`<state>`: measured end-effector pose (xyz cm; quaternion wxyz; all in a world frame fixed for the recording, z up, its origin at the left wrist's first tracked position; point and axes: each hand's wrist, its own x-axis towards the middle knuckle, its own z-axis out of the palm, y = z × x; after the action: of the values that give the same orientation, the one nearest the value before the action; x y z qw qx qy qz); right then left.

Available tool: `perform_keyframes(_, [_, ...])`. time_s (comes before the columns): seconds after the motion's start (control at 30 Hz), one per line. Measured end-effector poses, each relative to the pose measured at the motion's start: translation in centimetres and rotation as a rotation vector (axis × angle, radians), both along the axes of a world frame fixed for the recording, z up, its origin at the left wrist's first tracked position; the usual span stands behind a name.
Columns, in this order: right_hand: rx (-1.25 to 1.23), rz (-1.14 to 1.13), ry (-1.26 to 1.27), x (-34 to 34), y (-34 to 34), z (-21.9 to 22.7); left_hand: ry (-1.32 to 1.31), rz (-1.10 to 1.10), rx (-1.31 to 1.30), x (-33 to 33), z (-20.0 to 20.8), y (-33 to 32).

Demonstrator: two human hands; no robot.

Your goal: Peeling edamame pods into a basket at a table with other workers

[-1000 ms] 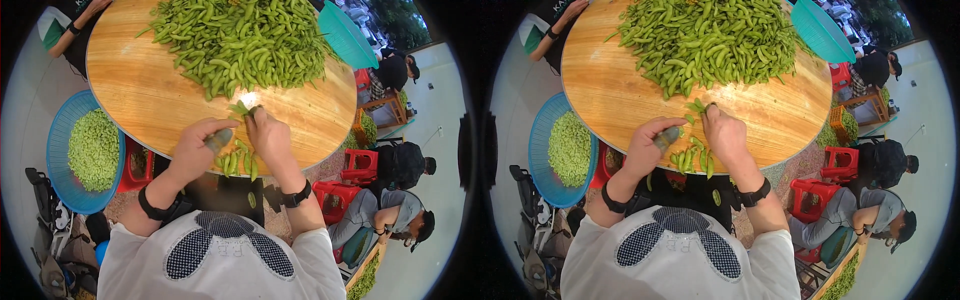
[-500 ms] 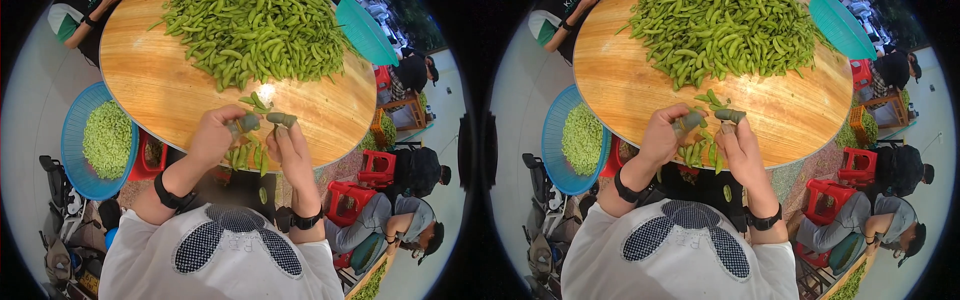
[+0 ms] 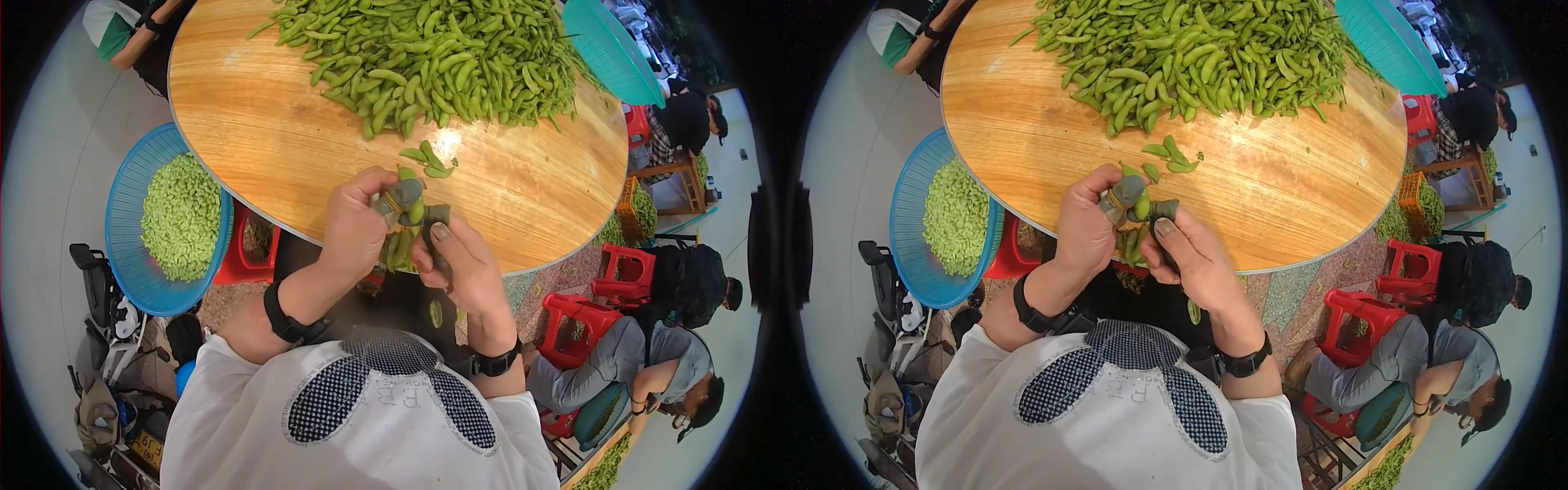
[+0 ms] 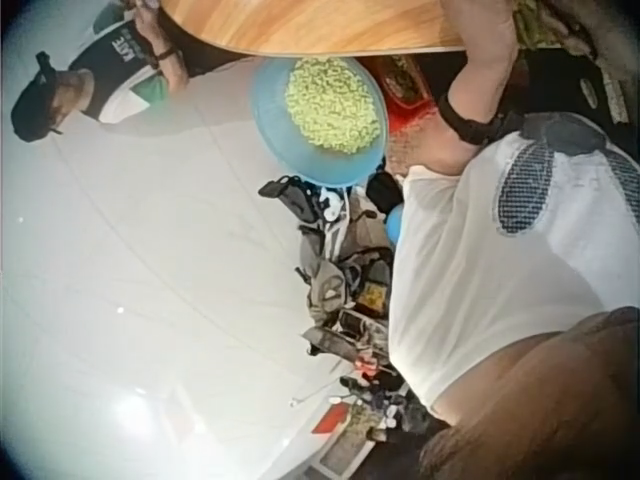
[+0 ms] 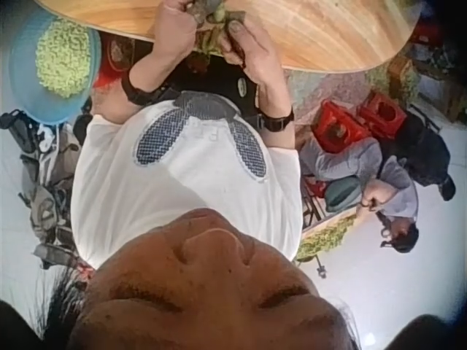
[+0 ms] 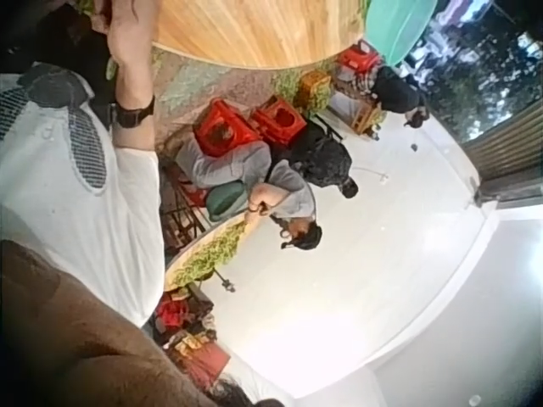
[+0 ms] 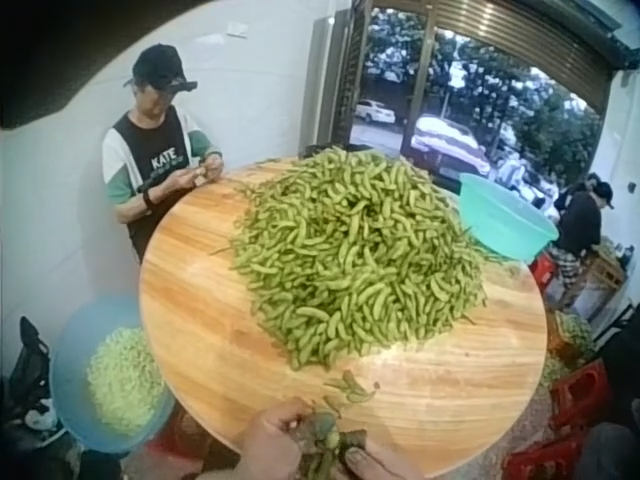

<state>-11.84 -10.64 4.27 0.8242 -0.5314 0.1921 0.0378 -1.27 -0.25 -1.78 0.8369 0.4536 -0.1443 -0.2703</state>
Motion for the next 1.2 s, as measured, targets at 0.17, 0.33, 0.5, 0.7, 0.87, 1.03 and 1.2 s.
perform_keyframes(0.17, [-0.155,-0.022,0.0,0.3,0.1,-0.7,-0.225,0.014,0.167,0.0,1.1,0.5])
perform_keyframes(0.33, [-0.034,-0.068,0.009,0.3,0.2,-0.2,0.252,-0.482,-0.045,1.3,3.9,1.1])
perform_keyframes(0.5, [-0.672,-0.188,-0.118,1.0,0.2,-1.9,-0.413,-0.294,0.358,1.3,4.5,0.1])
perform_keyframes(0.7, [-0.426,-0.285,-0.124,1.6,-0.2,-1.6,-0.148,-0.286,0.15,1.5,3.8,-0.3])
perform_keyframes(0.87, [-0.41,-0.26,-0.036,1.3,-1.6,-1.3,0.232,-0.422,-0.04,1.9,3.6,0.1])
perform_keyframes(1.03, [-0.461,-0.26,-0.014,1.7,-3.2,0.3,-0.715,-0.237,0.359,2.0,4.3,0.6])
perform_keyframes(1.2, [-0.657,-0.227,-0.179,1.3,-0.9,-1.5,-0.915,-0.243,0.383,2.3,4.4,1.3])
